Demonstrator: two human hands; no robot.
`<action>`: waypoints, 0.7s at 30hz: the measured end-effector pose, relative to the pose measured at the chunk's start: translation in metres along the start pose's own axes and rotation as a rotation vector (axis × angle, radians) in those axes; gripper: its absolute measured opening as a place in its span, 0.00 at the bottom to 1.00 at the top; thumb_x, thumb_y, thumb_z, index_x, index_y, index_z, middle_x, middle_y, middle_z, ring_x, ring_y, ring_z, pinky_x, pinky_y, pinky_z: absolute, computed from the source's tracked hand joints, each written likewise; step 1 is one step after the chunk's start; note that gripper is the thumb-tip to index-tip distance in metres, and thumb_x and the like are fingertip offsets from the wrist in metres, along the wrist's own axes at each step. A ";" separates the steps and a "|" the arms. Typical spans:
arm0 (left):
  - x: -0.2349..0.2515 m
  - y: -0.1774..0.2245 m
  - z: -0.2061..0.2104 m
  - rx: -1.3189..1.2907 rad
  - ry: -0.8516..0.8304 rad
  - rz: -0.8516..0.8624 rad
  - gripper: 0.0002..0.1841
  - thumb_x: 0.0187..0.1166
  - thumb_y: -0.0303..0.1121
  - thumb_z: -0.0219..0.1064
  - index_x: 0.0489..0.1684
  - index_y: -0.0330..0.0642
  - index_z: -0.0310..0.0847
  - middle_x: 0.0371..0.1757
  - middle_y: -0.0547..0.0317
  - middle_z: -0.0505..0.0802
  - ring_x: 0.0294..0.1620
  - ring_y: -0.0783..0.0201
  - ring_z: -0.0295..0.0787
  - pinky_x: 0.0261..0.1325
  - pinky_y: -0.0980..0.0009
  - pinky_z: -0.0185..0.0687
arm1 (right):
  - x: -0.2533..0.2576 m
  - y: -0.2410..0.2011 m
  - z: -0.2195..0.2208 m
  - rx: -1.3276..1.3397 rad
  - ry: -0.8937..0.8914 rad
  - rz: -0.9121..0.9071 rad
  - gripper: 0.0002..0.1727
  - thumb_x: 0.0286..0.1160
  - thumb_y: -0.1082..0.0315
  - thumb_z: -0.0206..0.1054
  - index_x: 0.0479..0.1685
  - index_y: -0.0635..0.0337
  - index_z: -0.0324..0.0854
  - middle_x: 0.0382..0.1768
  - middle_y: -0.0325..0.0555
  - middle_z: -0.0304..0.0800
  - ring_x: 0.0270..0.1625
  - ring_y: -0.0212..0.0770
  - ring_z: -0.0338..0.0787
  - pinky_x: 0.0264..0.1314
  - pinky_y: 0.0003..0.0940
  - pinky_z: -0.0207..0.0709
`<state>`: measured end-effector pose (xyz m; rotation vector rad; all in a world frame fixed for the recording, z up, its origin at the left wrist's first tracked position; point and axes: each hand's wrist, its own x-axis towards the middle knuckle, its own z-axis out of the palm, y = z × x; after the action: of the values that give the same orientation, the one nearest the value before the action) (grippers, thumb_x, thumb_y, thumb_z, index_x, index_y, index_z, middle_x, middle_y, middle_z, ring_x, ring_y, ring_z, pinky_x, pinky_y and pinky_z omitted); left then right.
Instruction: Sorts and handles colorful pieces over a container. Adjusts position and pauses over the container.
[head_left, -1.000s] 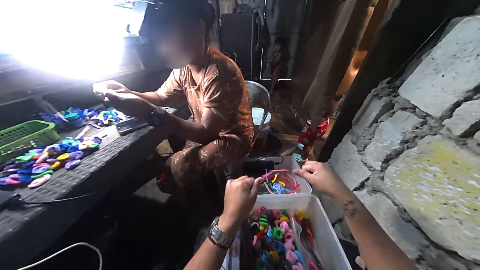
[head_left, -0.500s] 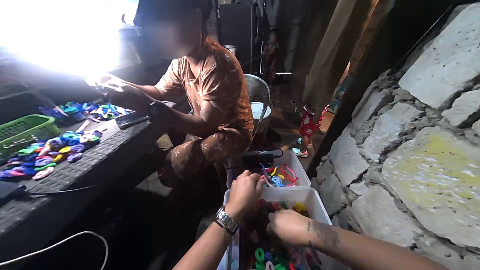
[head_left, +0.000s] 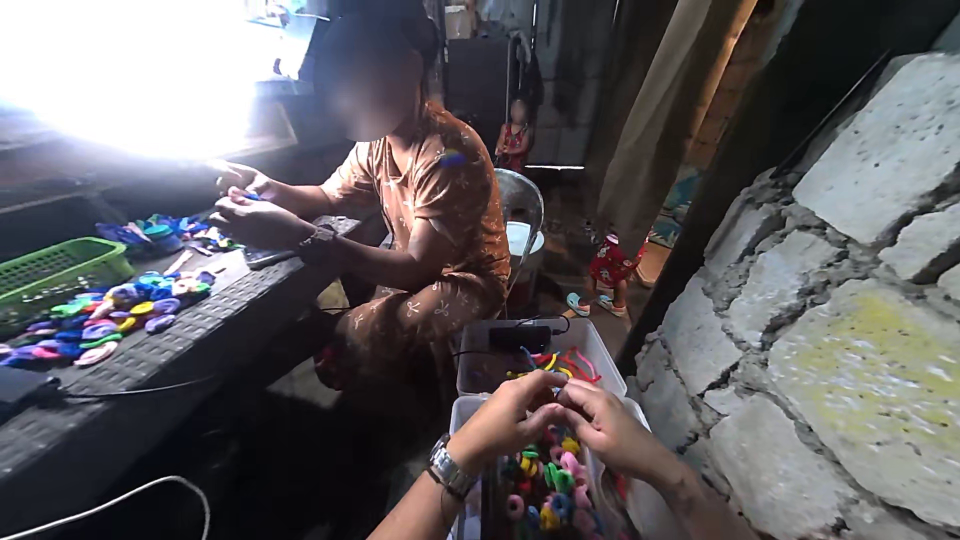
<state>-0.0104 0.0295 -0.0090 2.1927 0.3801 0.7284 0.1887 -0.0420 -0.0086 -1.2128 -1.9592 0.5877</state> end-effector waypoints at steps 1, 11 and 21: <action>-0.001 0.000 0.000 -0.036 0.022 -0.003 0.18 0.85 0.32 0.63 0.67 0.27 0.76 0.48 0.46 0.92 0.46 0.64 0.92 0.57 0.65 0.88 | 0.000 0.000 0.002 0.039 0.046 0.008 0.13 0.81 0.63 0.62 0.38 0.64 0.86 0.38 0.47 0.86 0.41 0.33 0.84 0.47 0.28 0.79; -0.002 0.004 0.003 -0.026 0.099 0.070 0.14 0.86 0.34 0.60 0.47 0.28 0.81 0.38 0.52 0.87 0.38 0.71 0.84 0.46 0.75 0.82 | 0.003 0.001 0.007 0.298 0.205 0.016 0.10 0.83 0.64 0.61 0.40 0.59 0.84 0.40 0.34 0.83 0.43 0.19 0.81 0.48 0.15 0.76; -0.002 0.005 -0.005 0.138 0.244 0.214 0.06 0.81 0.24 0.63 0.37 0.30 0.84 0.40 0.50 0.88 0.46 0.68 0.85 0.55 0.74 0.81 | 0.003 0.009 -0.006 0.804 -0.188 0.092 0.09 0.86 0.60 0.57 0.39 0.45 0.82 0.45 0.25 0.83 0.48 0.21 0.82 0.53 0.21 0.77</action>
<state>-0.0145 0.0287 -0.0035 2.3027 0.3289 1.1235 0.1979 -0.0352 -0.0098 -0.7451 -1.5427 1.4081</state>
